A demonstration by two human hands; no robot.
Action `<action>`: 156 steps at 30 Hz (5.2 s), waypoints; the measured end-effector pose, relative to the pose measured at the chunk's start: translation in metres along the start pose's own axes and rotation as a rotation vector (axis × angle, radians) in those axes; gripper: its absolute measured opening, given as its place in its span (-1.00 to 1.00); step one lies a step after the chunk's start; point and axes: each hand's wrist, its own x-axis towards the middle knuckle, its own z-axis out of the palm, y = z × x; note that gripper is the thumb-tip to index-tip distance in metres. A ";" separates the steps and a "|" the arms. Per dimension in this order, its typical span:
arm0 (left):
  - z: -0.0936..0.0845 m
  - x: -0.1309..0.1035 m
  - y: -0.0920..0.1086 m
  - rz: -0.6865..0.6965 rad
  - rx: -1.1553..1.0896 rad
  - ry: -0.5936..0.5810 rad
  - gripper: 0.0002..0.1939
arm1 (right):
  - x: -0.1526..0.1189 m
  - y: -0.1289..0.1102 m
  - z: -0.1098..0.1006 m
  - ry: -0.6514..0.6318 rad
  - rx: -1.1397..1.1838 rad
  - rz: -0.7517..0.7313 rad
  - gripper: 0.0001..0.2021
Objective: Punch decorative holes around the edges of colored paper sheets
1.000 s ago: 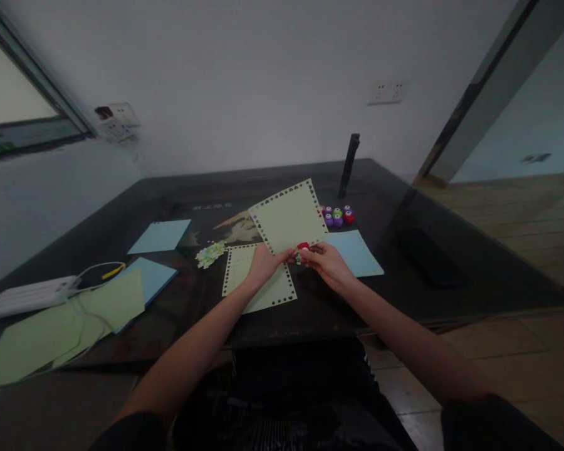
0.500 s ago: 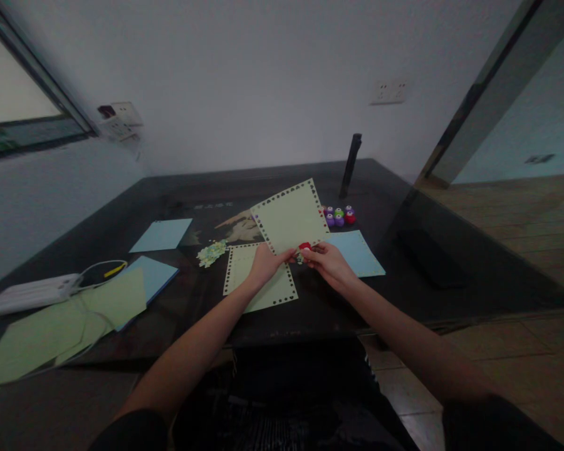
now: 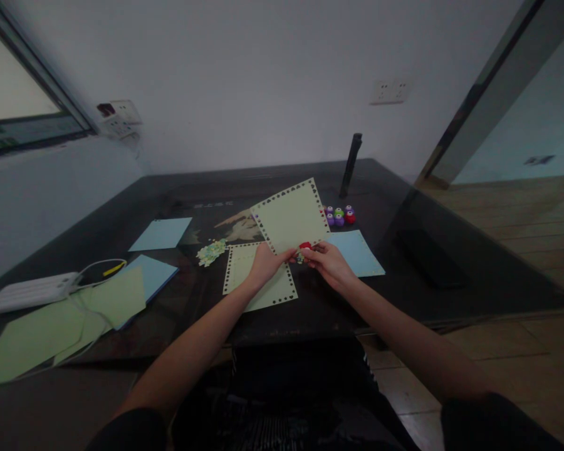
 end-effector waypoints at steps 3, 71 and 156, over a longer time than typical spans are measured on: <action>0.000 0.000 -0.001 -0.010 -0.003 0.003 -0.81 | 0.000 0.000 0.000 -0.007 -0.012 -0.007 -0.71; 0.006 -0.001 -0.012 0.041 0.006 0.083 -0.79 | 0.000 0.000 -0.006 -0.051 -0.070 -0.075 -0.75; 0.002 -0.006 0.005 0.093 0.037 0.010 -0.82 | 0.000 -0.005 -0.012 -0.082 -0.023 -0.051 -0.71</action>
